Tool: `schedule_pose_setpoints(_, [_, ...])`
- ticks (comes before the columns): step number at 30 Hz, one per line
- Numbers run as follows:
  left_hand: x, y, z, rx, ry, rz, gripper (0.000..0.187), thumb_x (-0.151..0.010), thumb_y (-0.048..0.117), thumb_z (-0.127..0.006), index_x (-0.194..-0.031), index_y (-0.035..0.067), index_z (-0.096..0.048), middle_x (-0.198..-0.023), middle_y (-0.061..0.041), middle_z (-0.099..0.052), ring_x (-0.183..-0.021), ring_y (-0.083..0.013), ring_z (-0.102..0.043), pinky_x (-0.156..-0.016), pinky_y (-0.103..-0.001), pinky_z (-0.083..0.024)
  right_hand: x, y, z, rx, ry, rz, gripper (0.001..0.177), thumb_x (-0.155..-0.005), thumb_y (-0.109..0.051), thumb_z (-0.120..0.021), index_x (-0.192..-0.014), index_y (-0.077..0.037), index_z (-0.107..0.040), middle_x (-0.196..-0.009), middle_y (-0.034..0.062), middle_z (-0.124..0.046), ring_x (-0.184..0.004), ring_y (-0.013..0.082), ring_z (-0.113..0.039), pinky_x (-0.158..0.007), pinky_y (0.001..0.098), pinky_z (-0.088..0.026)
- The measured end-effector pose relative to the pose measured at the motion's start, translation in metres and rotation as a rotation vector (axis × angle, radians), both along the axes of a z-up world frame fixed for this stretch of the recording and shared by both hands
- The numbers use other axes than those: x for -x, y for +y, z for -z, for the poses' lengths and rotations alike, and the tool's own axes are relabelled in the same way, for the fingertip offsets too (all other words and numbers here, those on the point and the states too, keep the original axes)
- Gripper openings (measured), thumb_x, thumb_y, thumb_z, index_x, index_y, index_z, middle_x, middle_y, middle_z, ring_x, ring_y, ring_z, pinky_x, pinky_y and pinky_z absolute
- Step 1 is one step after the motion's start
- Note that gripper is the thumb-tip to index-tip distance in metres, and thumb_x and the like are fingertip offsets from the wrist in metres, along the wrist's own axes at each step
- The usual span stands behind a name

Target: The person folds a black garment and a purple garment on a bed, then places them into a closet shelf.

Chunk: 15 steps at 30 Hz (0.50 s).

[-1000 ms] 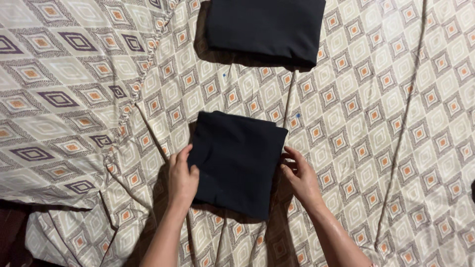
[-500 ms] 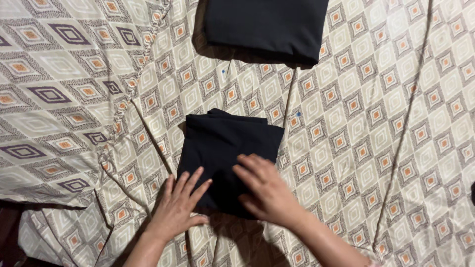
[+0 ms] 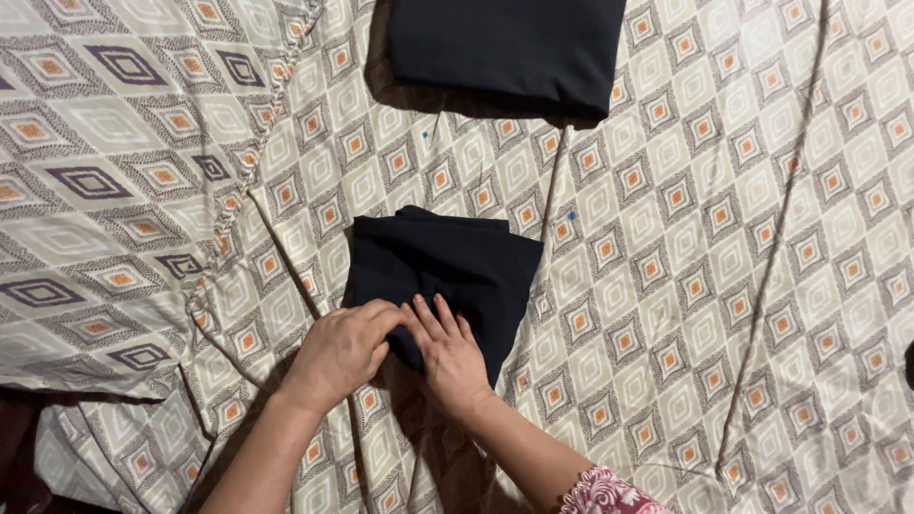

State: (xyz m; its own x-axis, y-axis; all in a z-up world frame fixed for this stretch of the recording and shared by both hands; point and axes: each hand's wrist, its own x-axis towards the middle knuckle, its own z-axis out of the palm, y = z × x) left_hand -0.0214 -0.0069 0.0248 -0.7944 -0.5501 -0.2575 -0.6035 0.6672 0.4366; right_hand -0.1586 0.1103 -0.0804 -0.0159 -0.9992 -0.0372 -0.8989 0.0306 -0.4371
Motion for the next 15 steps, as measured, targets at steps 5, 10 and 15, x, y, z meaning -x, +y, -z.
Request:
schedule_pose_setpoints(5, [-0.008,-0.003,-0.007,-0.059,-0.003,-0.141,0.047,-0.088,0.01,-0.064,-0.133,0.023,-0.065,-0.15,0.001,-0.058,-0.127,-0.0241,-0.058,-0.113,-0.048,-0.035,0.013,-0.002,-0.016,0.079,-0.345,0.06,0.088,-0.063,0.002,-0.063,-0.148,-0.018,-0.054,-0.146,0.0138,-0.063,-0.136,0.0406,-0.055,-0.109,0.0478,-0.047])
schedule_pose_setpoints(10, [-0.025,-0.007,0.004,-0.209,0.736,-0.533,0.054,-0.091,0.02,-0.059,-0.144,0.014,-0.048,-0.156,-0.009,-0.044,-0.148,-0.0278,-0.036,-0.12,-0.045,-0.029,0.076,-0.012,-0.063,-0.394,-1.237,0.639,0.054,-0.082,-0.002,-0.067,-0.136,-0.003,-0.059,-0.118,0.0276,-0.072,-0.097,0.0395,-0.074,-0.082,0.0477,-0.058])
schedule_pose_setpoints(15, [-0.011,-0.011,0.106,-0.786,0.996,-1.198,0.069,-0.103,0.051,-0.054,-0.153,0.004,-0.048,-0.158,-0.025,-0.044,-0.147,-0.0393,-0.03,-0.116,-0.053,-0.019,0.14,0.019,-0.075,-0.435,-2.099,1.007,0.037,-0.089,-0.014,-0.07,-0.117,0.01,-0.068,-0.108,0.0241,-0.075,-0.091,0.0328,-0.076,-0.086,0.0436,-0.062])
